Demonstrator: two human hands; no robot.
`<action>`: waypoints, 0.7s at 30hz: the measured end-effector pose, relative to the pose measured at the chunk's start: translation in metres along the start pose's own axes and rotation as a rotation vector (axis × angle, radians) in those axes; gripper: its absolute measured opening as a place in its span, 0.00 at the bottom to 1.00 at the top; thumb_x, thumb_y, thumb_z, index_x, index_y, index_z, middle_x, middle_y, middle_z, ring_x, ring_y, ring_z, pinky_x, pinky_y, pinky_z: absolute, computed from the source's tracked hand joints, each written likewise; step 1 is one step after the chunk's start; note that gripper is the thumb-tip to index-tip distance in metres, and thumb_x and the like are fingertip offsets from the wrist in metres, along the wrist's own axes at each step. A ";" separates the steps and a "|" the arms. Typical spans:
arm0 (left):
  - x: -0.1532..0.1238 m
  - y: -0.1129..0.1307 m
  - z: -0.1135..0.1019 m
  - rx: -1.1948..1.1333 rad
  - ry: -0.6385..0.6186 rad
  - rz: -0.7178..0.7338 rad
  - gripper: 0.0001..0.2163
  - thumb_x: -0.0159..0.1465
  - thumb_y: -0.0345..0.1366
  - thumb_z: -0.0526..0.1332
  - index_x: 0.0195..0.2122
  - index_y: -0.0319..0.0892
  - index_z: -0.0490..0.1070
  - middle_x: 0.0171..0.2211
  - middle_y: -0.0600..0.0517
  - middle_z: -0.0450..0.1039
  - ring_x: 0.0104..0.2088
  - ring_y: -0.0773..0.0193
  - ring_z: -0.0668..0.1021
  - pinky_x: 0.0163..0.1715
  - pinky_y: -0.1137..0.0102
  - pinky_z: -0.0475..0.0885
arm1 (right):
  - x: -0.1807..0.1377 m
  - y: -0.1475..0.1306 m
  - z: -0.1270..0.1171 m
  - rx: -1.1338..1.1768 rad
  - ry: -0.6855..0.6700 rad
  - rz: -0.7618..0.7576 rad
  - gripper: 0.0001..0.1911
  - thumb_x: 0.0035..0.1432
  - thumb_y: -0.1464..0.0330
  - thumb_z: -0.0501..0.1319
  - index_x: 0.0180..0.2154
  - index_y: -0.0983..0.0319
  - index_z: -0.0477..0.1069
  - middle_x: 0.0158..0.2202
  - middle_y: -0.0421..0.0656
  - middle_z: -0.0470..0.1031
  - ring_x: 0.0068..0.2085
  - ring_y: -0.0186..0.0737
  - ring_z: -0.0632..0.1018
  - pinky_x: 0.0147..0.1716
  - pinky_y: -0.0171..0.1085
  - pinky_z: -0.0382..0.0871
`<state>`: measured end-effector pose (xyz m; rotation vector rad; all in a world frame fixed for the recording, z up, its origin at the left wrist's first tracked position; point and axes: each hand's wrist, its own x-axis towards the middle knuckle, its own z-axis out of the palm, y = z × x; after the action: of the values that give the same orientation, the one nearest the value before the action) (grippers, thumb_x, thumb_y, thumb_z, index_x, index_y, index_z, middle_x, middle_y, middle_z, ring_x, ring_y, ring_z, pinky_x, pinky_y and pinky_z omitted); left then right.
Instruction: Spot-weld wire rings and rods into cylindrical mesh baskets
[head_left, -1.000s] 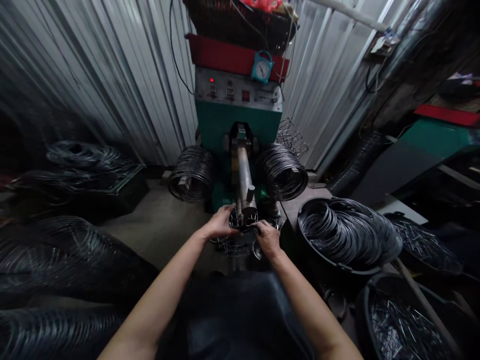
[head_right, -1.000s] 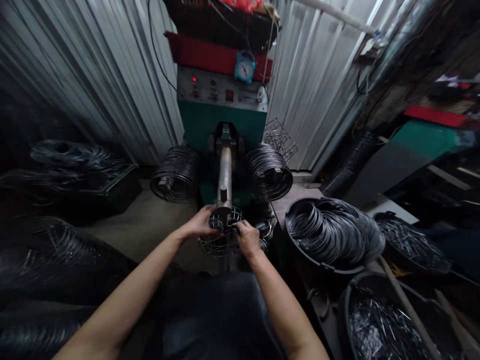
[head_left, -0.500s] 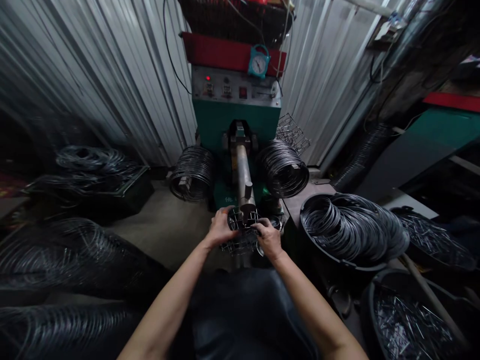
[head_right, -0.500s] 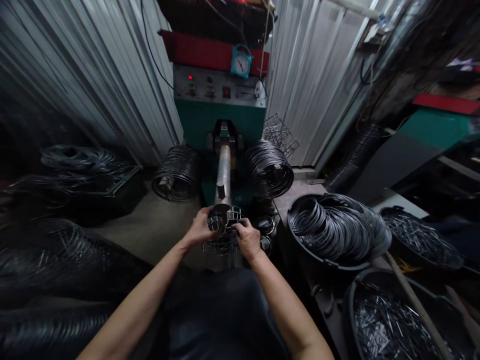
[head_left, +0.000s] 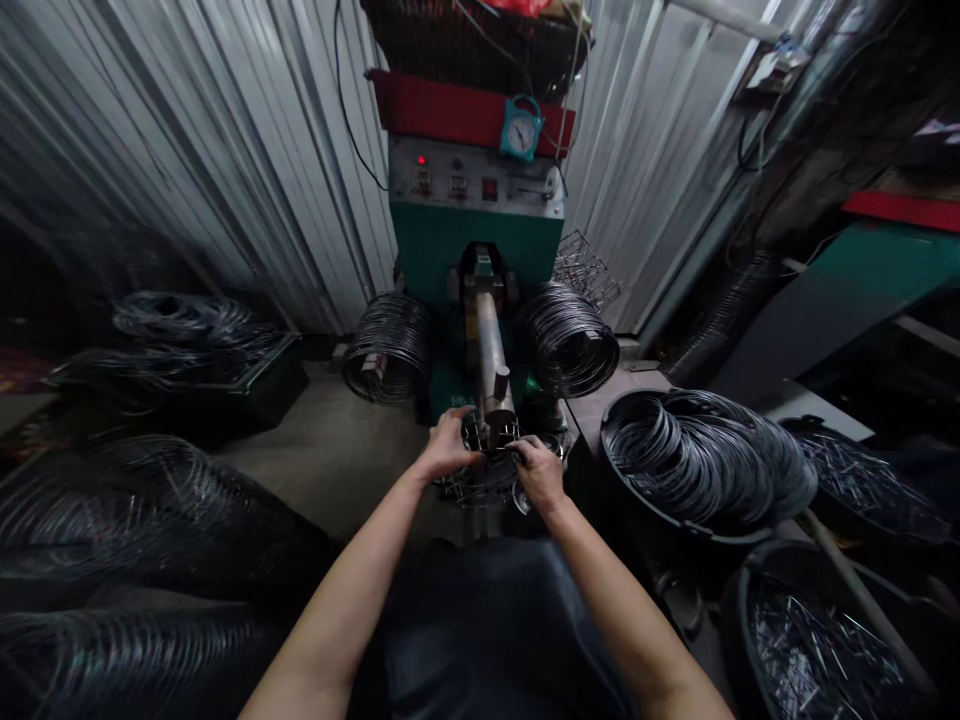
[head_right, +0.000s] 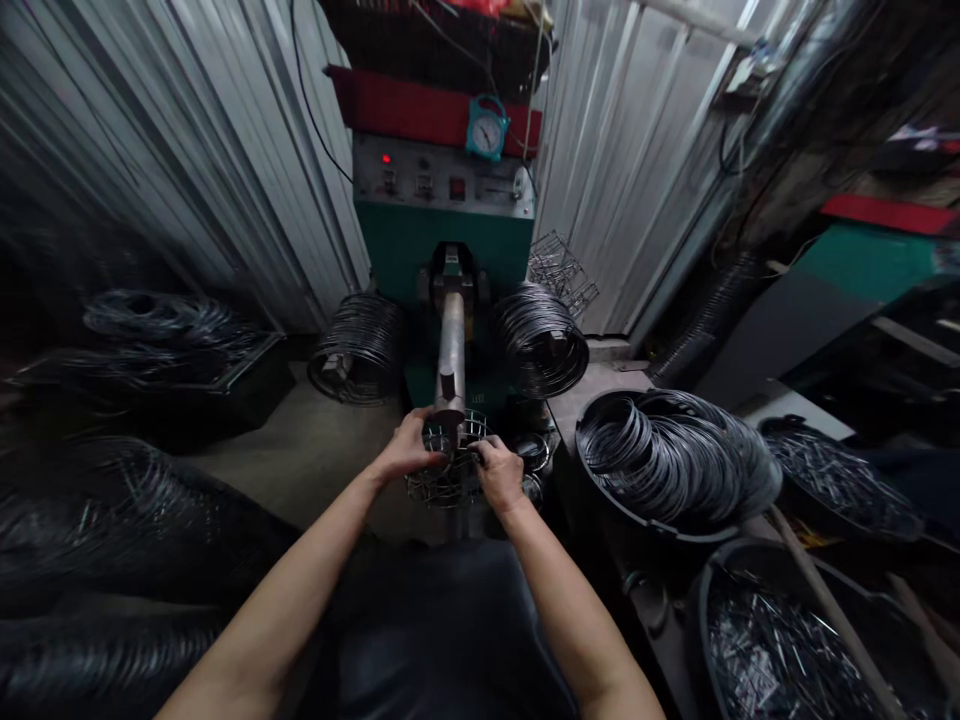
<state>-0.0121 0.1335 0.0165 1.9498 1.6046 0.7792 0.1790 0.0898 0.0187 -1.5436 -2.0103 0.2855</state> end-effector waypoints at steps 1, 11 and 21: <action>0.000 0.000 0.000 -0.010 -0.007 0.001 0.39 0.40 0.36 0.69 0.55 0.41 0.58 0.52 0.43 0.63 0.55 0.46 0.66 0.53 0.54 0.61 | -0.001 0.001 0.000 -0.002 -0.001 -0.005 0.13 0.55 0.74 0.59 0.39 0.54 0.75 0.41 0.39 0.76 0.38 0.36 0.77 0.34 0.30 0.68; 0.005 -0.003 -0.003 -0.036 -0.073 0.046 0.37 0.40 0.37 0.69 0.53 0.42 0.60 0.51 0.44 0.63 0.53 0.45 0.67 0.52 0.52 0.62 | -0.008 0.002 0.006 0.162 0.048 -0.008 0.09 0.54 0.71 0.59 0.39 0.57 0.74 0.40 0.43 0.76 0.37 0.39 0.77 0.33 0.34 0.67; 0.019 -0.018 0.003 -0.135 -0.099 0.102 0.37 0.37 0.36 0.71 0.51 0.40 0.62 0.50 0.44 0.62 0.54 0.44 0.65 0.55 0.51 0.59 | -0.120 0.042 0.015 1.256 0.055 0.889 0.21 0.39 0.60 0.69 0.35 0.63 0.72 0.23 0.36 0.71 0.22 0.29 0.69 0.22 0.30 0.62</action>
<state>-0.0204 0.1551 0.0040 1.9527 1.3689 0.7968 0.2238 -0.0069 -0.0522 -1.3372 -0.5786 1.4608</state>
